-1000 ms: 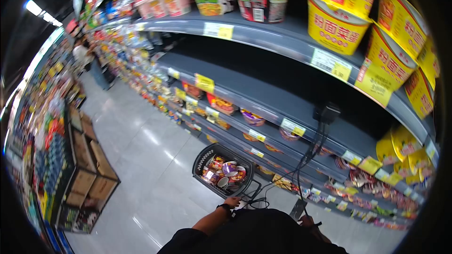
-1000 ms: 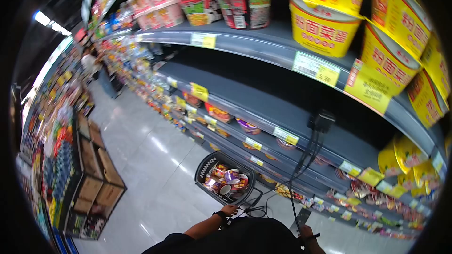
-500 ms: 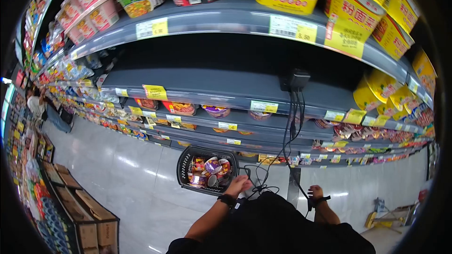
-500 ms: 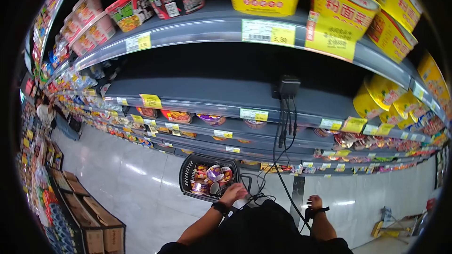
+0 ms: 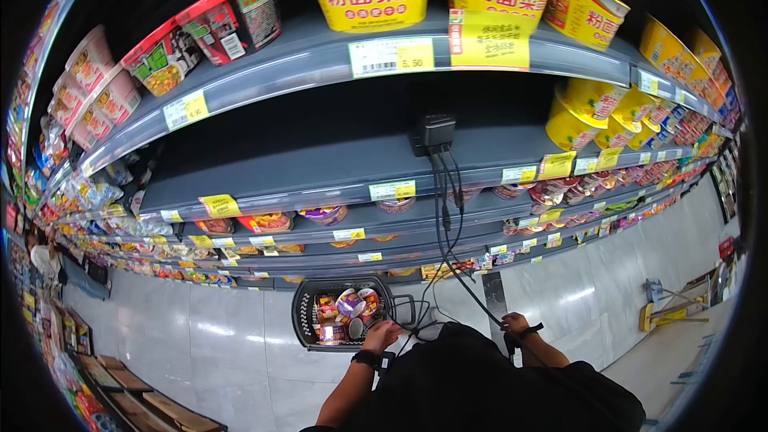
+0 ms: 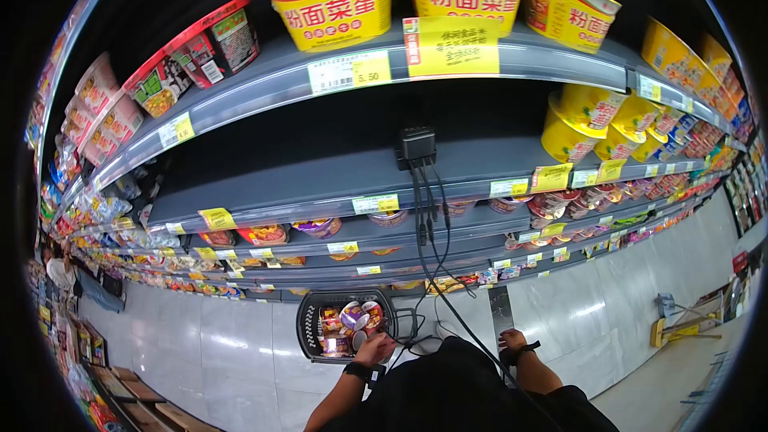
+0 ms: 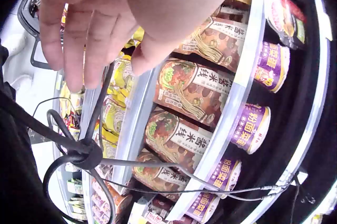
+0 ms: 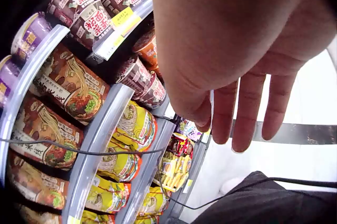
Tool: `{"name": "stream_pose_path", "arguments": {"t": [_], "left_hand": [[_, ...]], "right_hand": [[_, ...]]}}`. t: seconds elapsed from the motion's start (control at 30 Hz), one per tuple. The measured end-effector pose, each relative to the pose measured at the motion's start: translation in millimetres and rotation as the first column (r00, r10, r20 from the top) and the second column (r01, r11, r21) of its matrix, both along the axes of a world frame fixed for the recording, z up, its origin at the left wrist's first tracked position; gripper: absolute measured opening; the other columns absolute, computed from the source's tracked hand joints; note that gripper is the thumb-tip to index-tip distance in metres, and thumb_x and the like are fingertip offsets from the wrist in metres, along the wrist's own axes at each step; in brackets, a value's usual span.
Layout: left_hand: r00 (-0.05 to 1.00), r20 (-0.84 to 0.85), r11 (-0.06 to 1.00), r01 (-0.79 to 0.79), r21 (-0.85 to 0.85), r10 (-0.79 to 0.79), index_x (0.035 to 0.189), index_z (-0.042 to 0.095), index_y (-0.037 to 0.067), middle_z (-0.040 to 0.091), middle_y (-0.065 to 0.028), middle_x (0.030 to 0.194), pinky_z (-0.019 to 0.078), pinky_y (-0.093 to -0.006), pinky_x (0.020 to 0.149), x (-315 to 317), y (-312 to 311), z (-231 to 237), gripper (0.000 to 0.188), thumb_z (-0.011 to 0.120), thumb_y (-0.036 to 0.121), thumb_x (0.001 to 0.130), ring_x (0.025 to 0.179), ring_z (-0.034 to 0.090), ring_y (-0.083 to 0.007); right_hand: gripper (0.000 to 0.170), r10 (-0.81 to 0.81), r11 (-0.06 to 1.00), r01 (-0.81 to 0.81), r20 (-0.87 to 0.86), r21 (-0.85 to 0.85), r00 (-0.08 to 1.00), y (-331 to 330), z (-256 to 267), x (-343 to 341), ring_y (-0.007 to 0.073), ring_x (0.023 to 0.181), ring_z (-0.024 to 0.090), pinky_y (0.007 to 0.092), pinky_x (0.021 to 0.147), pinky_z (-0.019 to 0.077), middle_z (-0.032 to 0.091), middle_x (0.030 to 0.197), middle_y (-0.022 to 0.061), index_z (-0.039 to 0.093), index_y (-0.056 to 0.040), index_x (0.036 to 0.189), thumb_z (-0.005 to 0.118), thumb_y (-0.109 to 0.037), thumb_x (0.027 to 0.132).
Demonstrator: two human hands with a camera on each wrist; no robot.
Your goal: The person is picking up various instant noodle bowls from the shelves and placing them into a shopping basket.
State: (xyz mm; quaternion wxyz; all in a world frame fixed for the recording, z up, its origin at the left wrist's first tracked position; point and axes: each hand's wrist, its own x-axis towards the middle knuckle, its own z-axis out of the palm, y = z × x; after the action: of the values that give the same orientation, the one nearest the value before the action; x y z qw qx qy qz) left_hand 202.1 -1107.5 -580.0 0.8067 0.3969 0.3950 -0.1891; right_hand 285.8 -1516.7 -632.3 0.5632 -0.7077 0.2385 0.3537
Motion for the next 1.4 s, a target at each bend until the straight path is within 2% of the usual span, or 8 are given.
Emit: {"name": "stream_pose_path", "arguments": {"t": [0.37,0.5,0.63,0.83,0.87,1.13,1.3,1.4], "left_hand": [[0.997,-0.06,0.994,-0.041,0.098,0.047,0.096,0.056,0.01,0.066,-0.0091,0.091,0.0506,-0.0323,0.072,-10,19,-24,0.018,0.057,0.026,0.089,0.085,0.066,-0.0208],[0.992,-0.105,0.987,-0.06,0.151,0.076,0.088,0.057,0.007,0.066,-0.0082,0.081,0.0515,-0.0322,0.063,-19,16,-26,0.019,0.057,0.026,0.089,0.075,0.067,-0.0211],[0.991,-0.131,0.963,0.05,0.265,-0.015,0.088,0.056,0.005,0.065,-0.0093,0.079,0.051,-0.0311,0.061,-29,22,-18,0.021,0.057,0.026,0.088,0.075,0.067,-0.0225],[0.943,-0.276,0.914,-0.062,0.401,0.185,0.086,0.056,-0.001,0.064,-0.0145,0.08,0.0515,-0.0356,0.062,-48,46,-19,0.018,0.051,0.016,0.083,0.078,0.067,-0.0274],[0.965,-0.229,0.92,-0.025,0.391,0.124,0.089,0.056,0.005,0.063,-0.0086,0.077,0.0468,-0.0361,0.059,-55,52,-23,0.017,0.055,0.021,0.085,0.071,0.066,-0.023],[0.967,-0.211,0.915,-0.05,0.399,0.145,0.093,0.056,0.003,0.063,-0.0094,0.082,0.0484,-0.0354,0.061,-77,54,-27,0.019,0.054,0.019,0.083,0.074,0.066,-0.0232],[0.952,-0.233,0.931,-0.11,0.347,0.199,0.092,0.056,0.003,0.063,-0.008,0.079,0.0479,-0.0333,0.056,-69,48,-28,0.018,0.056,0.018,0.082,0.072,0.065,-0.022],[0.984,-0.037,0.908,-0.147,0.392,0.175,0.089,0.058,0.003,0.062,-0.0077,0.077,0.046,-0.0266,0.053,-48,52,-24,0.017,0.056,0.02,0.084,0.068,0.063,-0.0175]], "right_hand": [[0.026,-0.033,0.999,0.033,-0.047,0.0,0.998,4,-2,-16,0.0297,0.077,0.066,0.0412,0.063,0.0549,0.065,0.095,0.0185,0.055,0.0041,0.107,0.051,-0.011,0.087],[0.024,0.221,0.974,-0.223,-0.07,-0.031,0.973,33,-2,-12,0.0214,0.072,0.066,0.0321,0.053,0.0509,0.066,0.091,0.0122,0.059,-0.0027,0.105,0.056,-0.018,0.086],[0.019,0.285,0.955,-0.288,-0.047,-0.075,0.957,43,-14,1,0.0165,0.07,0.066,0.029,0.052,0.051,0.068,0.086,0.0086,0.062,-0.0059,0.101,0.055,-0.016,0.087],[0.019,0.364,0.93,-0.365,-0.016,-0.049,0.931,44,-28,8,0.0173,0.07,0.066,0.0288,0.047,0.0477,0.066,0.084,0.0066,0.059,-0.0078,0.101,0.057,-0.022,0.088],[0.017,0.347,0.938,-0.347,-0.017,-0.015,0.938,43,-33,8,0.0178,0.069,0.066,0.0289,0.047,0.0469,0.066,0.083,0.0073,0.058,-0.0067,0.101,0.056,-0.019,0.089],[0.017,0.336,0.942,-0.336,-0.043,-0.009,0.941,34,-44,1,0.0182,0.065,0.064,0.0293,0.046,0.046,0.065,0.082,0.0086,0.059,-0.0055,0.099,0.055,-0.019,0.09],[0.018,0.291,0.957,-0.291,0.048,-0.01,0.955,35,-33,11,0.0192,0.069,0.067,0.0321,0.053,0.053,0.066,0.083,0.009,0.059,-0.0048,0.101,0.057,-0.018,0.09],[0.018,0.083,0.969,-0.16,0.363,0.187,0.928,46,15,32,0.015,0.07,0.064,0.0281,0.059,0.0525,0.065,0.083,0.0071,0.061,-0.0045,0.097,0.053,-0.02,0.091]]}}
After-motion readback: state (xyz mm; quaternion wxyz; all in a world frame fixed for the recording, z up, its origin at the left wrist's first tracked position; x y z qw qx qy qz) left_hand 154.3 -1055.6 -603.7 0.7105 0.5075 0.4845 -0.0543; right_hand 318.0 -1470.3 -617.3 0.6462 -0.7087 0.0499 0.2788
